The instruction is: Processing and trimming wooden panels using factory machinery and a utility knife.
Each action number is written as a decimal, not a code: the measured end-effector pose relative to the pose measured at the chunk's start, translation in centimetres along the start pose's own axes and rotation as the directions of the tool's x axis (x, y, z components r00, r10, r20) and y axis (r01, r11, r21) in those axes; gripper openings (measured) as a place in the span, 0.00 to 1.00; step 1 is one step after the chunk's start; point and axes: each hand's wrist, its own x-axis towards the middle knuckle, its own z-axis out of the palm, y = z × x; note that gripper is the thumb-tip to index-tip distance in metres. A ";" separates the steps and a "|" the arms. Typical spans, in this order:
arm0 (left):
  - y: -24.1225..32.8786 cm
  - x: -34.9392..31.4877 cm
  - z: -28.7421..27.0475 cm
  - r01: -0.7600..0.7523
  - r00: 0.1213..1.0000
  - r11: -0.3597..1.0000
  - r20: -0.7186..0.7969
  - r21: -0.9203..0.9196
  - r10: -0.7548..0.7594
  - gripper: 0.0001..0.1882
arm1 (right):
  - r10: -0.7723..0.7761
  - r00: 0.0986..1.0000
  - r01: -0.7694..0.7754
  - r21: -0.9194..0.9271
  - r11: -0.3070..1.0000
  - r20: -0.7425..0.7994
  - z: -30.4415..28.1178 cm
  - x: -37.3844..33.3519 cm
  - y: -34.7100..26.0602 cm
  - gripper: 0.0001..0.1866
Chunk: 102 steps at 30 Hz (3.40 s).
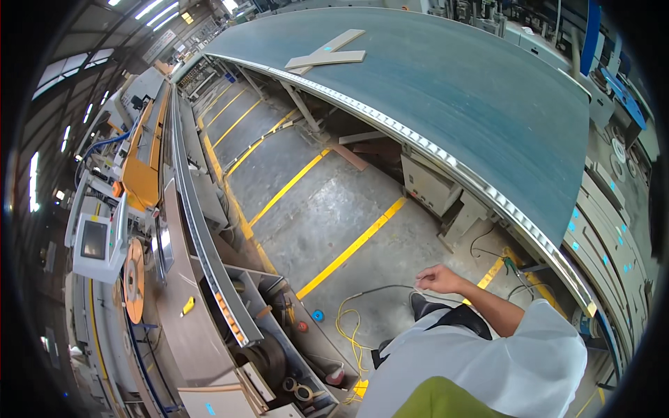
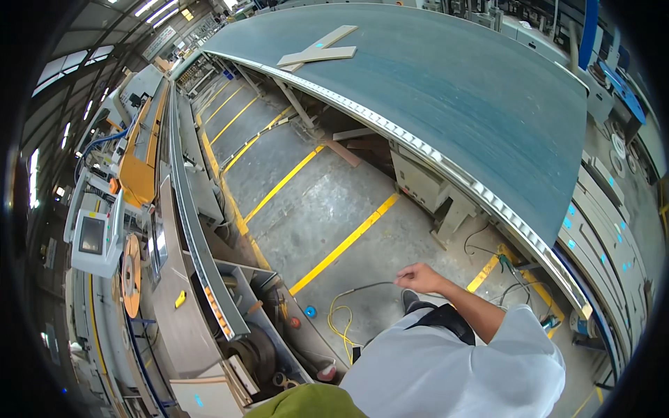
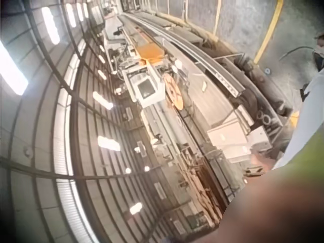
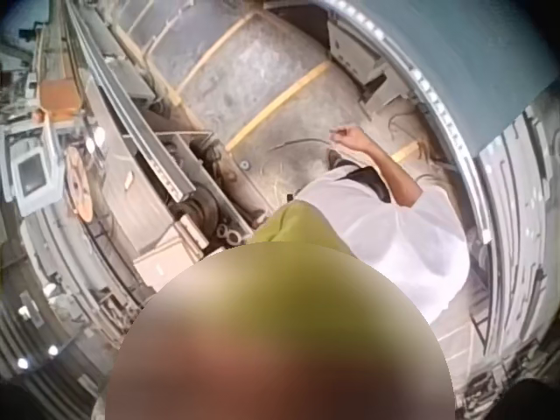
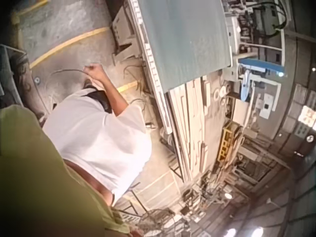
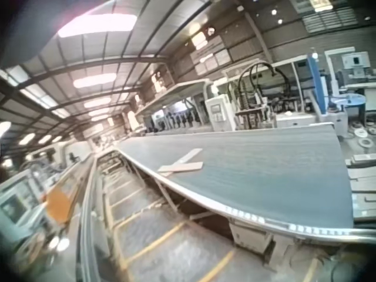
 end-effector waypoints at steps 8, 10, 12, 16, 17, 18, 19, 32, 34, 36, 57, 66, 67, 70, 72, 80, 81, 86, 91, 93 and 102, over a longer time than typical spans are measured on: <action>8.5 -2.7 5.7 -0.073 0.916 0.971 0.400 0.229 -0.025 0.27 | 0.033 0.942 -0.025 0.029 0.999 -0.335 -8.2 6.8 -5.2 0.22; 9.0 -0.7 9.2 -0.088 0.787 0.939 0.602 0.332 -0.139 0.27 | -0.059 0.932 0.021 -0.108 0.994 -0.358 -9.0 9.6 -8.0 0.22; 8.9 0.9 19.7 -0.244 0.432 0.943 0.896 0.226 -0.103 0.17 | -0.152 0.928 0.060 -0.265 0.962 -0.341 -10.1 12.6 -11.2 0.21; 12.5 -2.4 32.5 -0.186 0.213 0.982 0.977 0.022 0.018 0.08 | -0.211 0.848 0.103 -0.239 0.966 -0.486 -14.3 17.7 -16.8 0.20; 14.5 -3.8 35.4 -0.217 0.175 0.976 0.982 -0.027 0.066 0.09 | -0.217 0.815 0.115 -0.217 0.969 -0.537 -15.8 18.7 -17.8 0.20; 16.6 -5.1 38.2 -0.241 0.113 0.969 0.991 -0.048 0.078 0.10 | -0.205 0.779 0.112 -0.191 0.975 -0.593 -17.1 19.6 -18.4 0.20; 18.9 -6.2 40.9 -0.272 0.055 0.960 0.995 -0.067 0.085 0.12 | -0.199 0.761 0.134 -0.151 0.979 -0.617 -18.7 20.4 -18.8 0.22; 27.1 -24.4 56.0 -0.248 -0.005 0.968 0.999 0.038 -0.040 0.13 | -0.390 0.661 -0.019 -0.534 0.845 -0.641 -42.4 44.7 -21.4 0.42; 28.5 -27.0 56.5 -0.189 -0.037 0.978 0.995 0.085 -0.094 0.14 | -0.437 0.685 -0.005 -0.603 0.798 -0.583 -46.1 50.5 -22.4 0.47; 30.0 -29.1 57.2 -0.279 -0.055 0.954 0.990 0.112 -0.133 0.15 | -0.455 0.712 -0.021 -0.664 0.748 -0.535 -49.2 55.1 -23.1 0.53; 35.4 -34.2 76.4 -0.455 -0.470 0.854 0.883 -0.252 0.010 0.16 | -0.346 0.790 -0.237 -0.772 0.589 -0.506 -50.9 46.3 -20.0 0.59; 42.2 -50.9 89.4 -0.814 -0.529 -0.056 0.698 -0.578 0.482 0.57 | 0.263 0.333 -0.490 0.072 0.869 -0.905 -37.6 27.1 -21.8 0.55; 42.8 -52.3 89.7 -0.820 -0.546 -0.111 0.711 -0.561 0.443 0.61 | 0.285 0.277 -0.458 0.134 0.879 -0.918 -36.5 25.6 -21.8 0.54; 43.2 -56.5 89.4 -0.794 -0.603 -0.195 0.707 -0.576 0.370 0.67 | 0.301 0.119 -0.364 0.240 0.900 -0.946 -34.0 22.3 -21.1 0.51; 42.8 -59.5 89.1 -0.778 -0.626 -0.155 0.733 -0.609 0.265 0.75 | 0.289 0.034 -0.339 0.261 0.904 -0.957 -32.4 20.4 -20.2 0.49; 39.1 -66.8 84.9 -0.845 -0.531 -0.066 0.847 -0.530 -0.018 0.81 | 0.475 -0.103 -0.184 0.486 0.854 -0.874 -29.2 17.0 -17.4 0.53; 39.3 -67.1 84.3 -0.842 -0.536 -0.059 0.844 -0.536 -0.006 0.80 | 0.479 -0.120 -0.206 0.493 0.845 -0.870 -29.1 16.9 -17.1 0.53; 44.2 -65.8 82.5 -0.769 -0.632 -0.162 0.773 -0.618 0.050 0.77 | 0.498 -0.127 -0.162 0.513 0.843 -0.858 -29.1 17.4 -16.7 0.52; 47.8 -57.7 82.2 -0.648 -0.761 -0.203 0.635 -0.734 0.133 0.76 | 0.509 -0.081 -0.023 0.512 0.859 -0.857 -29.0 19.2 -17.7 0.49; 47.8 -52.6 82.2 -0.606 -0.795 -0.171 0.599 -0.777 0.096 0.75 | 0.482 -0.090 -0.002 0.484 0.875 -0.872 -28.7 19.7 -18.6 0.48; 44.2 -35.1 81.9 -0.511 -0.858 -0.186 0.510 -0.839 0.056 0.78 | 0.518 0.003 -0.011 0.518 0.855 -0.855 -24.6 20.3 -19.6 0.47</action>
